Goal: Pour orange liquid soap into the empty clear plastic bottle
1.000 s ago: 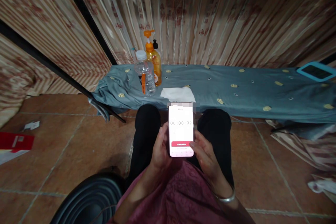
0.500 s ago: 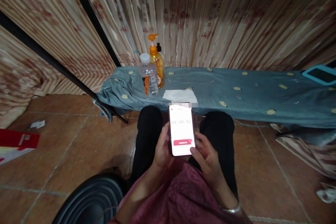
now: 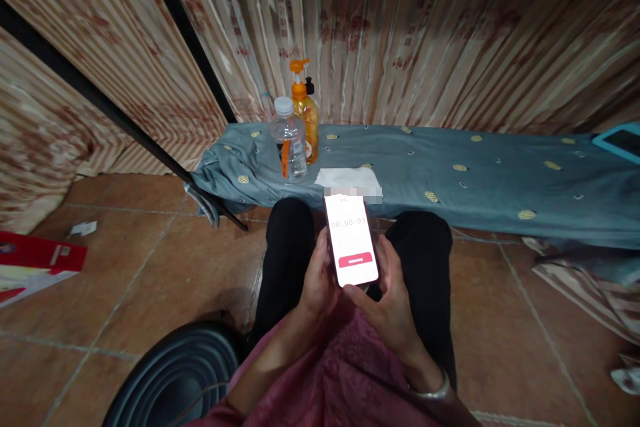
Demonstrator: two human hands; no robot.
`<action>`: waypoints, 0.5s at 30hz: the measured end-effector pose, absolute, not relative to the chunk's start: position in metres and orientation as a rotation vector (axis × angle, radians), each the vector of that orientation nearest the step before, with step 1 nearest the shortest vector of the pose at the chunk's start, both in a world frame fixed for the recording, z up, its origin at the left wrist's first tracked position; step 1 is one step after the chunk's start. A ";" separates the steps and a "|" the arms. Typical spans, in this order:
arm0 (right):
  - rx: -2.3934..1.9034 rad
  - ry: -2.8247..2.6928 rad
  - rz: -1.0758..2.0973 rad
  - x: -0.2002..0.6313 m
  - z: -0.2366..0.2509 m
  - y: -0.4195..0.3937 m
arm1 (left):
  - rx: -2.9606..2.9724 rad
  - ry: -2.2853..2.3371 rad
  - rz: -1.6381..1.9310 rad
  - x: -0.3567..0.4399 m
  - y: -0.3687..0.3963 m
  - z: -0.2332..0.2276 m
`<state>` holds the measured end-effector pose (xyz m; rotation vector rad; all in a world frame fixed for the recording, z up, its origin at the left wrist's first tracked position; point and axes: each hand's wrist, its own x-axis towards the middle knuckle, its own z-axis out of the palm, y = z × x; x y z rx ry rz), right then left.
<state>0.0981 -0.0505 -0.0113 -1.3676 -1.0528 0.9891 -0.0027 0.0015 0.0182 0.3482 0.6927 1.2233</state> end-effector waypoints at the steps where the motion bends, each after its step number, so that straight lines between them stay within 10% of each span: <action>1: -1.381 -1.060 0.972 0.098 -0.012 -0.050 | 0.357 0.689 1.228 -0.002 0.001 0.018; 15: -1.378 -1.015 0.994 0.103 -0.025 -0.034 | 0.454 0.615 1.205 0.015 0.000 0.015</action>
